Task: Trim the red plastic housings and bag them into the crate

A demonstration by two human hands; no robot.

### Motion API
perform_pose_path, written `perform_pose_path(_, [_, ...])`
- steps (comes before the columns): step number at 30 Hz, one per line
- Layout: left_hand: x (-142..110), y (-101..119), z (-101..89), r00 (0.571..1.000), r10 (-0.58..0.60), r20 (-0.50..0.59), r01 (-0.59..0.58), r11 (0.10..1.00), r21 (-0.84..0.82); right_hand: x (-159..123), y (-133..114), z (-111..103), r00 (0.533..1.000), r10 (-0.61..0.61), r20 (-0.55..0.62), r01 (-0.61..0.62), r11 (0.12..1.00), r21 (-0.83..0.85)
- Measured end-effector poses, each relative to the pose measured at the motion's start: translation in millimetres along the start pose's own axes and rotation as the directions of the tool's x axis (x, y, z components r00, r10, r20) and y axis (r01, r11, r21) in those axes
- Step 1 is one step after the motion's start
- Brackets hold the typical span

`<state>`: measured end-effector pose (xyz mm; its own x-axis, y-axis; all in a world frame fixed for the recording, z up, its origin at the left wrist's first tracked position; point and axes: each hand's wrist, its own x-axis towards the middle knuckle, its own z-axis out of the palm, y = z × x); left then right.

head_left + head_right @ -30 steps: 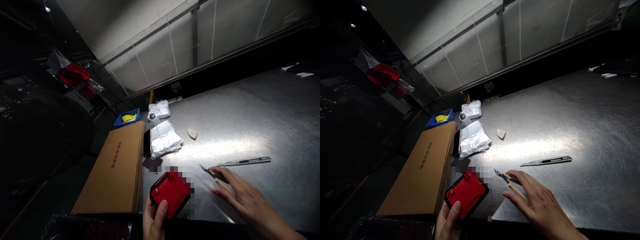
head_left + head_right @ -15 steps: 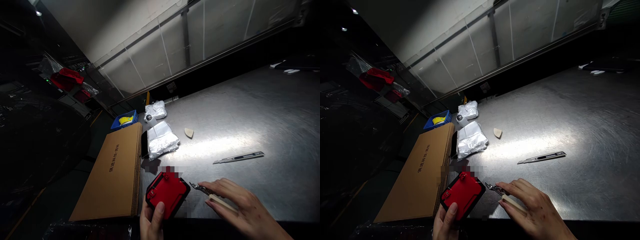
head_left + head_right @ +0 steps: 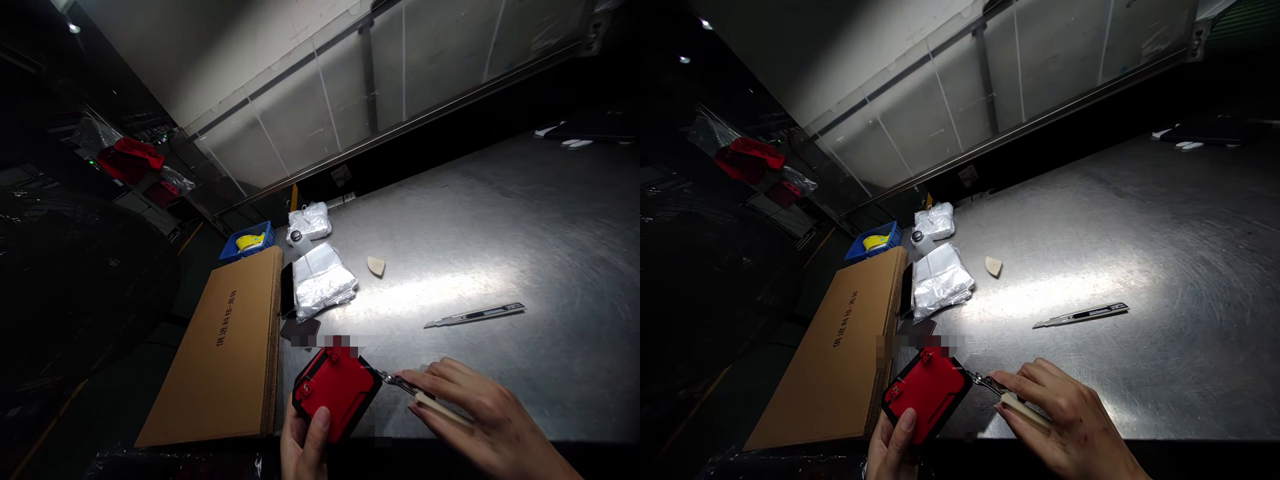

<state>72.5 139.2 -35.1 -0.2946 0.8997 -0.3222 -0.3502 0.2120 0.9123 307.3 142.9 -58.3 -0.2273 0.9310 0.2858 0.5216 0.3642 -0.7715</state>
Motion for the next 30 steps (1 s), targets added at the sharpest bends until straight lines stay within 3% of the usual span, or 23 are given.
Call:
perform_pose_path(9, [-2.2, 1.5, 0.7, 0.999, -0.047, -0.006, 0.047, 0.998, -0.038, -3.1, 4.2, 1.2, 0.995, -0.025, -0.095, 0.018, 0.997, -0.075])
perform_pose_path(22, [-3.1, -0.8, 0.4, 0.999, -0.030, -0.018, 0.029, 0.999, -0.040, -4.8, 1.1, 0.2, 1.000, -0.004, -0.001, 0.004, 0.995, -0.096])
perform_pose_path(30, [-4.2, 0.4, 2.0, 0.999, -0.046, -0.004, 0.046, 0.998, -0.037, -4.2, 2.5, -4.5, 0.995, -0.022, -0.098, 0.010, 0.993, -0.114])
